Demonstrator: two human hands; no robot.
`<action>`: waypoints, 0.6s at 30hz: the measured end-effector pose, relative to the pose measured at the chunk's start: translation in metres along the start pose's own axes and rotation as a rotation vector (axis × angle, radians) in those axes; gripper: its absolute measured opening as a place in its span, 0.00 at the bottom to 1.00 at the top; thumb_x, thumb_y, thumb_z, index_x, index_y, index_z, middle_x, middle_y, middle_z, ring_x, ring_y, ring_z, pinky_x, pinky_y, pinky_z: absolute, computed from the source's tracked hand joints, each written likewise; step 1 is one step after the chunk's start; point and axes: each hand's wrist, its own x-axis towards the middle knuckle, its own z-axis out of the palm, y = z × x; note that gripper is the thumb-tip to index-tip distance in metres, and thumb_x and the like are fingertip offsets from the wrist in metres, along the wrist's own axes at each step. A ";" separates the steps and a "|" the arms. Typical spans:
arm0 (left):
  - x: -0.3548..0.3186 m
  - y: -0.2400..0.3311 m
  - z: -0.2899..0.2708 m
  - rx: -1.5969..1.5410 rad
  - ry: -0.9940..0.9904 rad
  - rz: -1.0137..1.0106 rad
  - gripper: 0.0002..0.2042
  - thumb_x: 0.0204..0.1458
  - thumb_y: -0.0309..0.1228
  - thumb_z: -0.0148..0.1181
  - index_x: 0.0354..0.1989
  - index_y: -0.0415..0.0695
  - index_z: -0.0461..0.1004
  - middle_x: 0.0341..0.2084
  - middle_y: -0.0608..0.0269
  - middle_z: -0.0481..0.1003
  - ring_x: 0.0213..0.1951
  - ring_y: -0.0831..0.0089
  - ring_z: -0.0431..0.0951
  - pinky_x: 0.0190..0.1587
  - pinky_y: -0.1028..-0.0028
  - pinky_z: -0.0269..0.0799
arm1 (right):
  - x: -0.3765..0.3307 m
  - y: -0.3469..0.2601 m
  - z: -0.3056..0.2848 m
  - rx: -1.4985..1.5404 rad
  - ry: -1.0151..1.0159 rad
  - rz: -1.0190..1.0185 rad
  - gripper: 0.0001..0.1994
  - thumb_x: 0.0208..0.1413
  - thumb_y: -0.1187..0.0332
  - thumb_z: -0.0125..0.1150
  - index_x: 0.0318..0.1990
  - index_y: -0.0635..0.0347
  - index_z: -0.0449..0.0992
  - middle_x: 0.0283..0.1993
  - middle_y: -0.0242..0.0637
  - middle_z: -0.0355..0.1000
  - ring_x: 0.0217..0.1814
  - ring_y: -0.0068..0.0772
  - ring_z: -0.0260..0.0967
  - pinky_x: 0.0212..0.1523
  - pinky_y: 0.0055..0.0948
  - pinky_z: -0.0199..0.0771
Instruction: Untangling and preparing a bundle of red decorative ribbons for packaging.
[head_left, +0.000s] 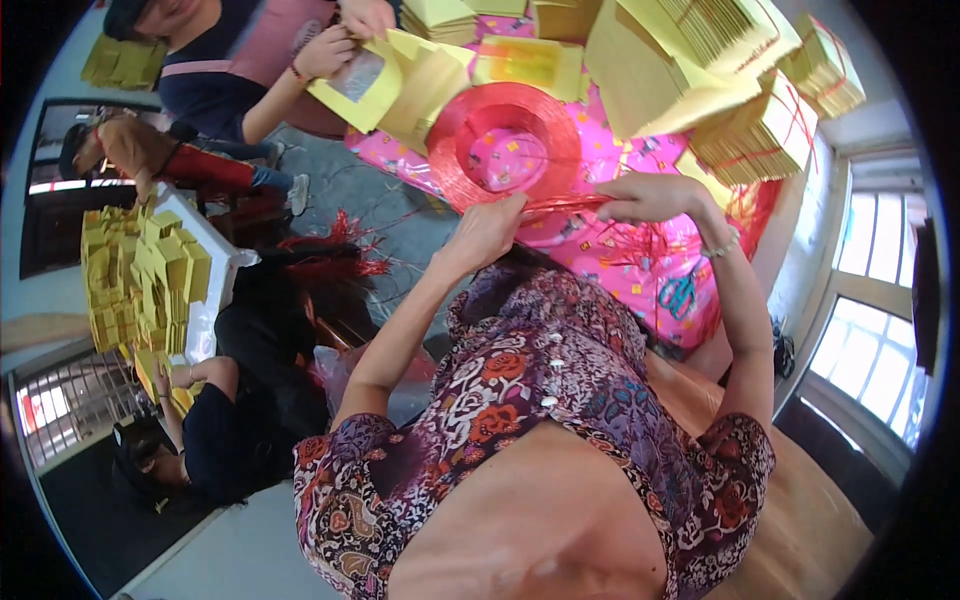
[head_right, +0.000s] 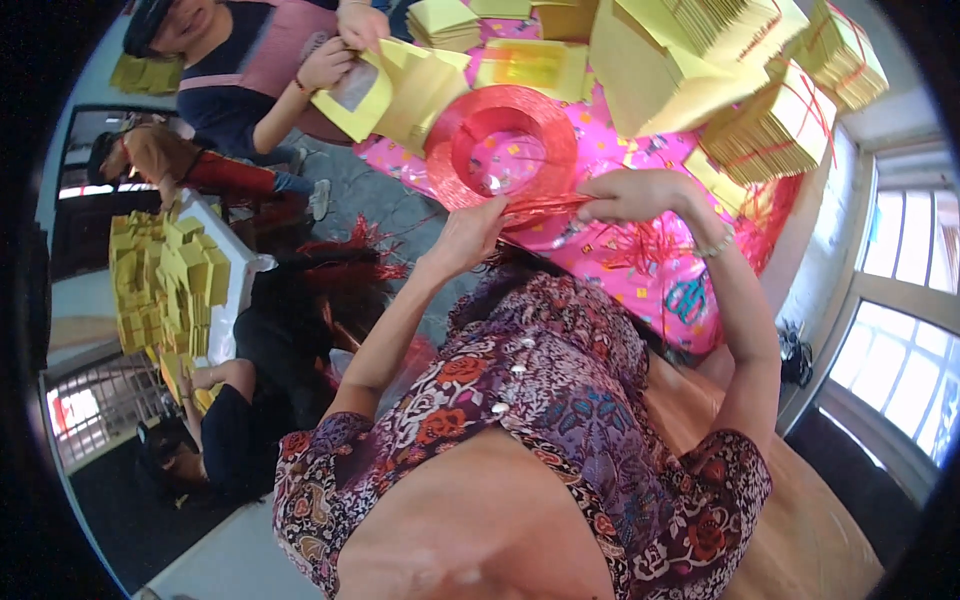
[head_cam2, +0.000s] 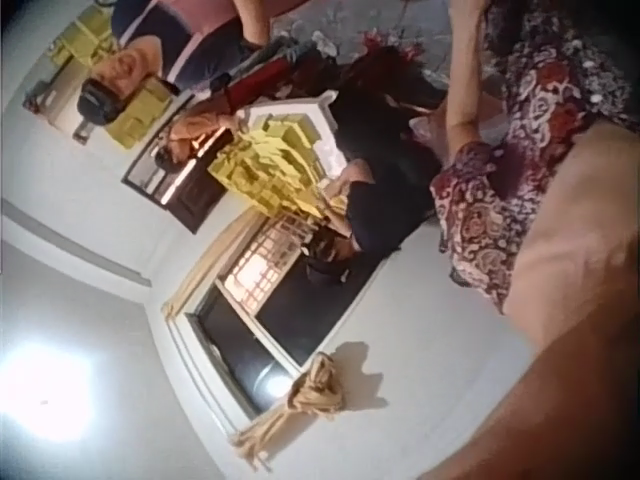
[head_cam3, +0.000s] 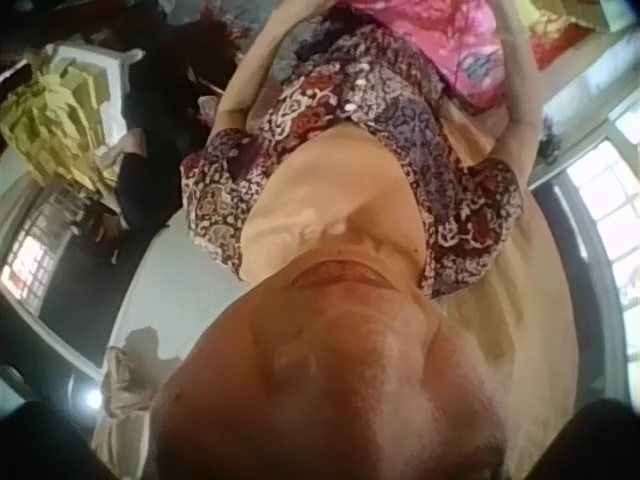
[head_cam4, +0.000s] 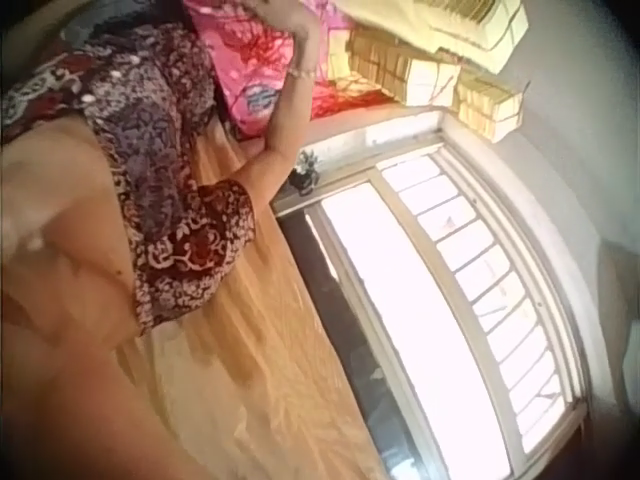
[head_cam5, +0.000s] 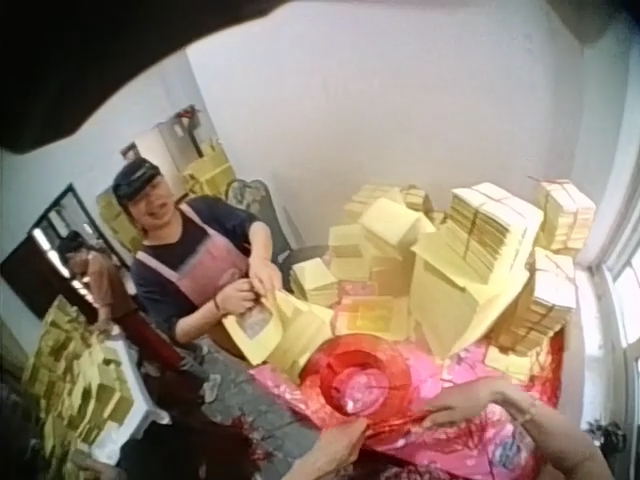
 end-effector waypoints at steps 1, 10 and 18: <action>-0.007 -0.006 -0.003 -0.015 0.053 -0.018 0.11 0.48 0.24 0.48 0.41 0.41 0.63 0.23 0.44 0.70 0.28 0.46 0.72 0.28 0.55 0.65 | -0.005 0.001 -0.001 -0.014 -0.003 -0.014 0.16 0.59 0.57 0.46 0.32 0.64 0.65 0.24 0.33 0.64 0.25 0.25 0.62 0.28 0.29 0.65; -0.040 -0.048 -0.016 0.070 0.113 -0.186 0.11 0.48 0.27 0.52 0.40 0.41 0.65 0.27 0.45 0.70 0.33 0.48 0.71 0.33 0.58 0.65 | -0.007 0.002 -0.014 -0.090 0.085 0.035 0.16 0.60 0.57 0.43 0.35 0.64 0.67 0.25 0.34 0.64 0.26 0.25 0.61 0.29 0.28 0.65; 0.008 0.046 -0.036 0.066 0.078 0.125 0.42 0.38 0.47 0.64 0.60 0.39 0.51 0.49 0.46 0.63 0.53 0.54 0.62 0.59 0.55 0.46 | 0.021 -0.041 0.003 -0.426 0.128 0.093 0.16 0.56 0.59 0.44 0.37 0.65 0.67 0.33 0.54 0.69 0.37 0.55 0.67 0.39 0.44 0.65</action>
